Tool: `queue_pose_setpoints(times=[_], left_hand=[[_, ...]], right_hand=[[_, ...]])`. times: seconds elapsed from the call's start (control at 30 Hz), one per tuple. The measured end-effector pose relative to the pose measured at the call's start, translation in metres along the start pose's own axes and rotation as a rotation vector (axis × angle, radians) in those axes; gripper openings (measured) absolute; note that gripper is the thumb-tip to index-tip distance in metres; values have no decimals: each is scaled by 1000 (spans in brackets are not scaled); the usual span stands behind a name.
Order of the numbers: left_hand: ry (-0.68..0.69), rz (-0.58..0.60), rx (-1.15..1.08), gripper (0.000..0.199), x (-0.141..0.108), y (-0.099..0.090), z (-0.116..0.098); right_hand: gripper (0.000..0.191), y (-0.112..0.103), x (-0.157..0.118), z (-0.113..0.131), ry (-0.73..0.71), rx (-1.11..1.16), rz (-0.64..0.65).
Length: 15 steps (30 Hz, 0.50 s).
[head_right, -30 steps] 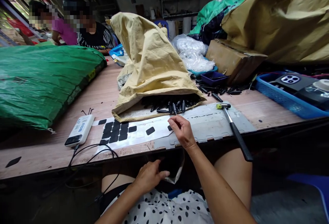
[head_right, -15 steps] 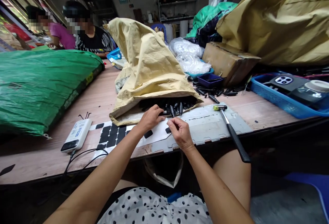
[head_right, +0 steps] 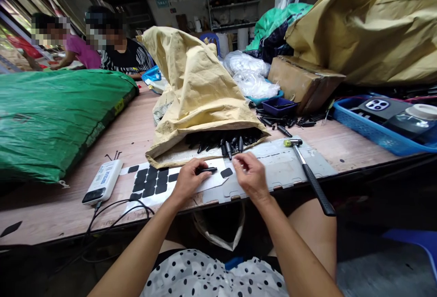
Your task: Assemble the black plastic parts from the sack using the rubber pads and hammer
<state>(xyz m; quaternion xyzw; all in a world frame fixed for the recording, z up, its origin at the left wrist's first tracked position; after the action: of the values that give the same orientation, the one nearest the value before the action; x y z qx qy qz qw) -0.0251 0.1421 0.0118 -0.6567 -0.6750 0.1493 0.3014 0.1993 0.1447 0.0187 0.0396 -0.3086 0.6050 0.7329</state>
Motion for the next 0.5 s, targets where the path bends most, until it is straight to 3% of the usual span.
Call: queue_pose_setpoints(times=[0.07,0.13,0.17,0.23,0.3,0.37,0.5], left_hand=[[54,-39,155,13,-10,-2,4],[57,-60,218,21,-14,-5,9],[50,-63,215,25,-15,-6,11],[39,-63,191,27,-14,-7,14],[31,-53,179,24,-13,-7,15],[25,-26,180,19,-12,-7,15],[25,34,201,18,-12,-7,13]], right_hand=[[20,-39,6,-9,-8,-247,-153],[23,-81,11,-26,80,-588,-273],[26,-101,13,-37,165,-769,-299],[42,-129,15,-62,349,-1010,-200],[52,-146,16,-82,465,-1080,-82],[48,-153,15,-93,492,-1068,-18],[33,-152,11,-86,482,-1011,-77]])
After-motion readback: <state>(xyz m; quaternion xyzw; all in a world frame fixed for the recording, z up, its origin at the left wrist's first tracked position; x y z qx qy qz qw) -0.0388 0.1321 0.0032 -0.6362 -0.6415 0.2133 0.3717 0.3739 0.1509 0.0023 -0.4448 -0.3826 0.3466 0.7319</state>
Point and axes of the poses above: each hand's wrist, its own x-axis towards the middle knuckle, its own y-axis out of the palm, z = x × y, the point moved 4 cm from there along x, towards the middle knuckle, and after that the axes turned 2 degrees about -z, right-handed, at the moved point
